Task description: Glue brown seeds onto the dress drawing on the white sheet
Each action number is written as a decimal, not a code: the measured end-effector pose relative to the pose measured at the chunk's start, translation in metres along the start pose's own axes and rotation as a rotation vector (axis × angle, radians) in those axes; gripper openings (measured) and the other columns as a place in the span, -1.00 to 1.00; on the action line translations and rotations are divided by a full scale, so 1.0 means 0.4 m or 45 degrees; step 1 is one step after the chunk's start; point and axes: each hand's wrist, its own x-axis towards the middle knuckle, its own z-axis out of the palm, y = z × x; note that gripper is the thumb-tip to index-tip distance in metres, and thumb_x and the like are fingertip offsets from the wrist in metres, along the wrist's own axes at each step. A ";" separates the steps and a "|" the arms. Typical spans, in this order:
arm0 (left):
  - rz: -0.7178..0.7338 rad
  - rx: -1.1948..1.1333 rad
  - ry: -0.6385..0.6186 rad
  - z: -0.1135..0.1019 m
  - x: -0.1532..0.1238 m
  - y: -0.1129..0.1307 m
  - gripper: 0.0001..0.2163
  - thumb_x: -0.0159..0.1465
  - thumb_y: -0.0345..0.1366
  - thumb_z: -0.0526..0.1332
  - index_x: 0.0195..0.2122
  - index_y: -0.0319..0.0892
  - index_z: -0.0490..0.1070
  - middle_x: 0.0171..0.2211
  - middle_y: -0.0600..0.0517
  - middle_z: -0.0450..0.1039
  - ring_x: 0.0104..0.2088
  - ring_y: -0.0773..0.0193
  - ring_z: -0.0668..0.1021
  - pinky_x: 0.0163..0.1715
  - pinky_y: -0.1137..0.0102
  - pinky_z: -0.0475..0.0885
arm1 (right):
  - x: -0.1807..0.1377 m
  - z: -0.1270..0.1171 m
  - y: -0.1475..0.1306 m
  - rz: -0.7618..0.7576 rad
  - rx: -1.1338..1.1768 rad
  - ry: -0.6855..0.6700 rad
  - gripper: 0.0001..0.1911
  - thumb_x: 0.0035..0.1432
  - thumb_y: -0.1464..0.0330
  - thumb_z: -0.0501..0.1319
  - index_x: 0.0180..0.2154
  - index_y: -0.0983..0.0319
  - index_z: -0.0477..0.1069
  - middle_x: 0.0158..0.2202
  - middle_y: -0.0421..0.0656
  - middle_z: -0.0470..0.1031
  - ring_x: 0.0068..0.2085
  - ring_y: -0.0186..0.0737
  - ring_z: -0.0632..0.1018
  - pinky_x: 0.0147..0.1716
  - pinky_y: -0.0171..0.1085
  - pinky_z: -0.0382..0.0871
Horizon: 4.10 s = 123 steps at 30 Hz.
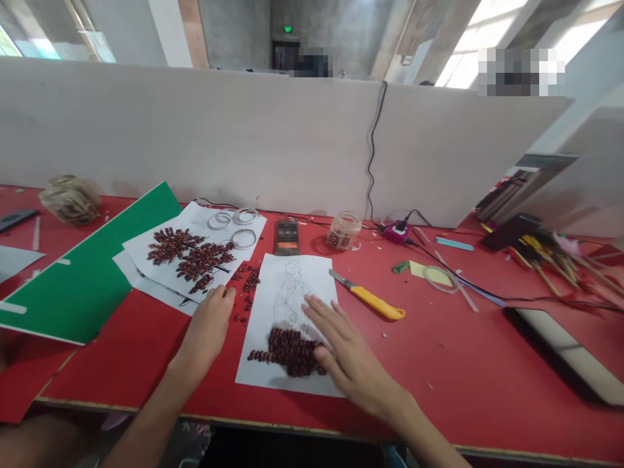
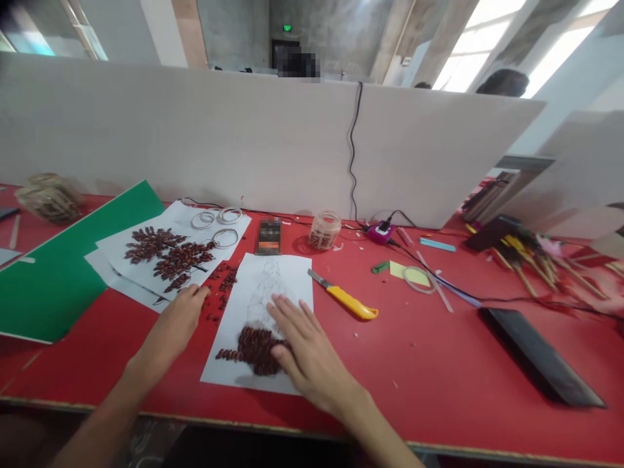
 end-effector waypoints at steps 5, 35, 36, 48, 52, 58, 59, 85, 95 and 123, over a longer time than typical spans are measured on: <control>-0.054 -0.384 0.078 -0.034 0.016 0.007 -0.71 0.35 -0.52 0.00 -0.11 -0.18 0.48 -0.14 -0.15 0.51 -0.11 0.02 0.55 -0.04 0.16 0.45 | -0.029 -0.060 0.045 0.224 0.130 0.389 -0.58 0.48 0.31 0.07 0.30 0.06 0.31 0.29 -0.04 0.41 0.31 -0.02 0.42 0.25 0.03 0.39; -0.276 -2.155 -0.467 0.045 0.144 0.228 -0.62 0.02 -0.14 0.55 -0.23 -0.20 0.52 -0.41 0.04 0.57 -0.37 0.30 0.57 -0.33 0.41 0.43 | 0.081 0.067 0.076 0.126 0.147 0.502 -0.84 0.40 0.32 0.24 -0.08 0.14 0.59 -0.20 -0.08 0.58 -0.15 -0.11 0.60 -0.15 -0.14 0.52; -0.269 -2.156 -0.463 0.048 0.143 0.226 -0.63 0.03 -0.14 0.55 -0.24 -0.20 0.52 -0.41 0.04 0.56 -0.37 0.31 0.57 -0.32 0.41 0.44 | 0.081 0.066 0.075 0.123 0.132 0.498 -0.85 0.40 0.33 0.24 -0.09 0.15 0.59 -0.21 -0.08 0.58 -0.16 -0.10 0.60 -0.16 -0.14 0.52; -0.322 -2.234 -0.533 0.057 0.134 0.229 -0.60 0.00 -0.14 0.57 -0.22 -0.20 0.54 -0.36 0.00 0.62 -0.32 0.28 0.63 -0.16 0.33 0.53 | 0.067 0.069 0.070 0.176 0.240 0.516 -0.82 0.39 0.32 0.24 -0.07 0.15 0.60 -0.21 -0.08 0.61 -0.22 -0.14 0.63 -0.19 -0.17 0.58; -0.320 -2.202 -0.532 0.056 0.131 0.230 -0.63 0.03 -0.18 0.55 -0.20 -0.20 0.52 -0.37 0.02 0.61 -0.33 0.29 0.62 -0.17 0.35 0.51 | 0.068 0.068 0.076 0.152 0.263 0.500 -0.84 0.38 0.34 0.26 -0.07 0.16 0.60 -0.20 -0.10 0.61 -0.19 -0.16 0.63 -0.18 -0.19 0.57; -0.273 -2.131 -0.471 0.042 0.133 0.232 -0.66 0.10 -0.13 0.49 -0.21 -0.20 0.52 -0.35 -0.03 0.63 -0.29 0.23 0.64 -0.19 0.33 0.50 | 0.066 0.046 0.072 0.225 0.336 0.448 -0.88 0.36 0.34 0.27 -0.12 0.15 0.58 -0.22 -0.12 0.61 -0.21 -0.16 0.62 -0.20 -0.19 0.52; -0.255 -2.107 -0.430 0.037 0.138 0.230 -0.68 0.14 -0.10 0.46 -0.20 -0.20 0.51 -0.32 -0.05 0.64 -0.26 0.21 0.65 -0.18 0.33 0.50 | 0.062 0.042 0.069 0.276 0.363 0.427 -0.89 0.34 0.34 0.29 -0.12 0.15 0.58 -0.23 -0.13 0.61 -0.22 -0.16 0.61 -0.21 -0.20 0.51; -0.348 -2.034 -0.223 0.023 0.171 0.197 -0.80 0.21 -0.19 0.28 -0.23 -0.18 0.54 -0.20 -0.03 0.56 -0.25 0.30 0.54 -0.31 0.45 0.39 | -0.005 0.046 0.041 0.201 0.129 0.128 -0.70 0.44 0.41 0.07 0.00 0.12 0.56 -0.05 -0.06 0.50 -0.05 -0.08 0.51 -0.04 -0.06 0.33; -0.325 -2.046 -0.222 0.029 0.170 0.194 -0.80 0.22 -0.18 0.28 -0.24 -0.18 0.54 -0.21 -0.05 0.54 -0.25 0.28 0.54 -0.31 0.44 0.40 | -0.004 0.009 0.034 -0.225 -0.454 -0.183 -0.69 0.47 0.30 0.12 0.15 0.20 0.45 -0.02 -0.02 0.55 0.00 0.00 0.49 -0.02 -0.03 0.32; 0.366 -0.305 0.260 0.109 0.098 0.371 -0.33 0.46 0.10 -0.01 0.51 -0.03 -0.07 0.52 -0.05 -0.10 0.50 -0.02 -0.01 0.42 -0.06 0.05 | -0.113 0.033 0.068 0.330 0.075 0.375 -0.53 0.50 0.30 0.01 0.36 0.02 0.22 0.22 -0.01 0.37 0.23 0.00 0.44 0.17 -0.03 0.44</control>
